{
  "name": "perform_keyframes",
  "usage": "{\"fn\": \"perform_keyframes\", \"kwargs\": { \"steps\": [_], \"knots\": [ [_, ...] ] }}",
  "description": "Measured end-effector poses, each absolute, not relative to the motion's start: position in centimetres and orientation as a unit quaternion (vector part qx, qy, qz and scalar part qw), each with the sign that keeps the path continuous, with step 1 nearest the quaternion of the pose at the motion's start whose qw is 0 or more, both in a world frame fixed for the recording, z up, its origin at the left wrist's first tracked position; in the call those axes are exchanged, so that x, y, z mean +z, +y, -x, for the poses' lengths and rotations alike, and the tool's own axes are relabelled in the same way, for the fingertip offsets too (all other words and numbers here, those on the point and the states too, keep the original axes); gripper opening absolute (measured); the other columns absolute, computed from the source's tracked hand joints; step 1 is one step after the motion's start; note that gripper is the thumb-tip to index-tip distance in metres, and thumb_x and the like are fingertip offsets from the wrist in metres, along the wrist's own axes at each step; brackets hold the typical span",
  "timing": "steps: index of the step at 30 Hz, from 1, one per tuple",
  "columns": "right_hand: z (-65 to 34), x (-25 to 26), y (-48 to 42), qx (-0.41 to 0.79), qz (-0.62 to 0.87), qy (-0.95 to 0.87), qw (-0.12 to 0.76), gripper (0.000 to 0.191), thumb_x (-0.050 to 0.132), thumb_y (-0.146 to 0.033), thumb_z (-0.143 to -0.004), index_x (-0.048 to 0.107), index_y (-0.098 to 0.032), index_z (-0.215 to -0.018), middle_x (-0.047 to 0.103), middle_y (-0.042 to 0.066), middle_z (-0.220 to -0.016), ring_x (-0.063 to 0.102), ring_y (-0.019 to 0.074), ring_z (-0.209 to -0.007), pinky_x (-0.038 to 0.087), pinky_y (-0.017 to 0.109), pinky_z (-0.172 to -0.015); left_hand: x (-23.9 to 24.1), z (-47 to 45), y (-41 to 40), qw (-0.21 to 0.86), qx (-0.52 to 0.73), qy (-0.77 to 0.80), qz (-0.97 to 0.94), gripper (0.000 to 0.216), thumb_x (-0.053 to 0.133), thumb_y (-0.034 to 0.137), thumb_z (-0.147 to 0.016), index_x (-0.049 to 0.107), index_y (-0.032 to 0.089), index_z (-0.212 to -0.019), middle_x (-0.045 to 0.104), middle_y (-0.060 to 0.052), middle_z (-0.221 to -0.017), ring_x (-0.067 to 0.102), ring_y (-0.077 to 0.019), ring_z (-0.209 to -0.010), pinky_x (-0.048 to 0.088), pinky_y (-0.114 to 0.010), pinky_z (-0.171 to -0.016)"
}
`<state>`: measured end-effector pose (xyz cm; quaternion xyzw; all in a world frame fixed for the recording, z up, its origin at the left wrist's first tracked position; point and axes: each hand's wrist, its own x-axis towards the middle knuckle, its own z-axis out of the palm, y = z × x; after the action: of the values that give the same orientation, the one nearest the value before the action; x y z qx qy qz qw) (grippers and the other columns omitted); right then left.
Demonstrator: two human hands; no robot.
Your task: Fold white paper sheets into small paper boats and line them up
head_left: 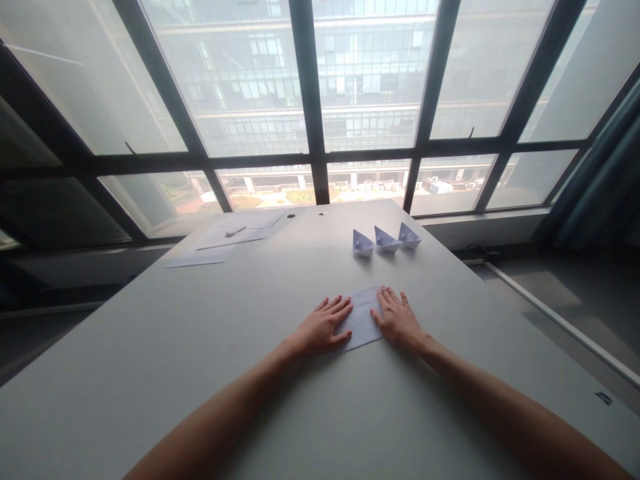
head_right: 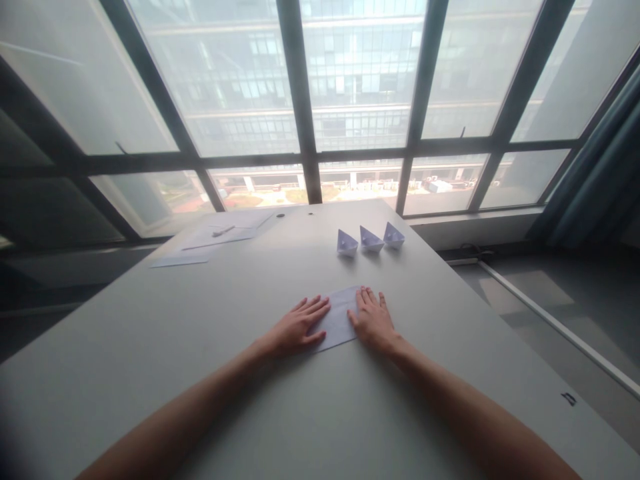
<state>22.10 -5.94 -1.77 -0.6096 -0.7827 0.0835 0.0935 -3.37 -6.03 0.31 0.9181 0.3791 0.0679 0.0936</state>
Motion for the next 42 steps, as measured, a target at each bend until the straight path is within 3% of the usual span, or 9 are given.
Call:
{"fn": "perform_keyframes", "kwargs": {
  "steps": [4,9,14,18,25,30,42],
  "knots": [
    [-22.8,-1.8,-5.7,0.043,0.649,-0.749,0.128,0.068,0.033,-0.038,-0.096,0.030,0.000,-0.152,0.025,0.021,-0.161,0.016,0.0302,-0.151,0.002,0.050,-0.122,0.3,3.4,-6.0,0.098,0.067,0.372,-0.921,0.072,0.043,0.060,-0.097,0.026,0.025,-0.158,0.021,-0.005,-0.164,0.017,-0.0282,-0.152,0.013,-0.046,-0.124],
    [-22.1,-0.7,-6.2,0.029,0.548,-0.813,0.197,0.064,0.033,-0.030,-0.096,0.027,-0.006,-0.155,0.022,0.016,-0.163,0.012,0.0250,-0.152,0.007,0.047,-0.124,0.5,3.4,-6.1,0.099,0.069,0.371,-0.921,0.077,0.040,0.068,-0.095,0.024,0.026,-0.159,0.021,-0.005,-0.164,0.017,-0.0296,-0.152,0.013,-0.047,-0.124],
    [-21.2,-0.3,-6.8,0.100,0.433,-0.885,0.141,0.066,0.038,-0.037,-0.098,0.027,-0.010,-0.156,0.024,0.012,-0.162,0.018,0.0228,-0.151,0.015,0.043,-0.123,0.5,3.3,-6.1,0.084,0.060,0.370,-0.923,0.076,0.036,0.068,-0.097,0.021,0.027,-0.159,0.020,-0.005,-0.164,0.013,-0.0284,-0.152,0.010,-0.047,-0.124],
    [-21.3,-0.6,-6.7,0.119,0.448,-0.879,0.113,0.066,0.037,-0.043,-0.099,0.029,-0.008,-0.155,0.024,0.014,-0.162,0.019,0.0230,-0.151,0.015,0.041,-0.123,0.3,3.2,-6.2,0.070,0.057,0.383,-0.919,0.070,0.032,0.065,-0.099,0.025,0.027,-0.158,0.017,-0.006,-0.164,0.011,-0.0291,-0.153,0.006,-0.053,-0.123],
    [-21.3,-1.0,-6.5,0.118,0.476,-0.865,0.106,0.067,0.039,-0.043,-0.098,0.030,-0.010,-0.155,0.023,0.013,-0.162,0.018,0.0228,-0.151,0.014,0.041,-0.123,0.0,3.2,-6.0,0.078,0.074,0.413,-0.904,0.073,0.039,0.063,-0.098,0.027,0.023,-0.157,0.024,-0.009,-0.163,0.017,-0.0300,-0.152,0.011,-0.051,-0.123],
    [-21.4,-1.1,-6.5,0.118,0.486,-0.859,0.112,0.067,0.038,-0.043,-0.098,0.031,-0.009,-0.155,0.024,0.014,-0.162,0.019,0.0224,-0.151,0.013,0.040,-0.123,0.5,3.4,-6.2,0.084,0.083,0.371,-0.921,0.069,0.045,0.060,-0.096,0.032,0.027,-0.156,0.026,-0.005,-0.163,0.020,-0.0306,-0.151,0.010,-0.051,-0.124],
    [-21.5,-1.4,-6.3,0.113,0.512,-0.845,0.100,0.070,0.033,-0.052,-0.100,0.029,-0.009,-0.155,0.021,0.016,-0.163,0.015,0.0254,-0.152,0.010,0.042,-0.123,0.4,3.3,-6.2,0.086,0.064,0.372,-0.922,0.065,0.040,0.061,-0.098,0.031,0.032,-0.156,0.023,-0.003,-0.163,0.018,-0.0292,-0.152,0.012,-0.051,-0.123]
  ]
}}
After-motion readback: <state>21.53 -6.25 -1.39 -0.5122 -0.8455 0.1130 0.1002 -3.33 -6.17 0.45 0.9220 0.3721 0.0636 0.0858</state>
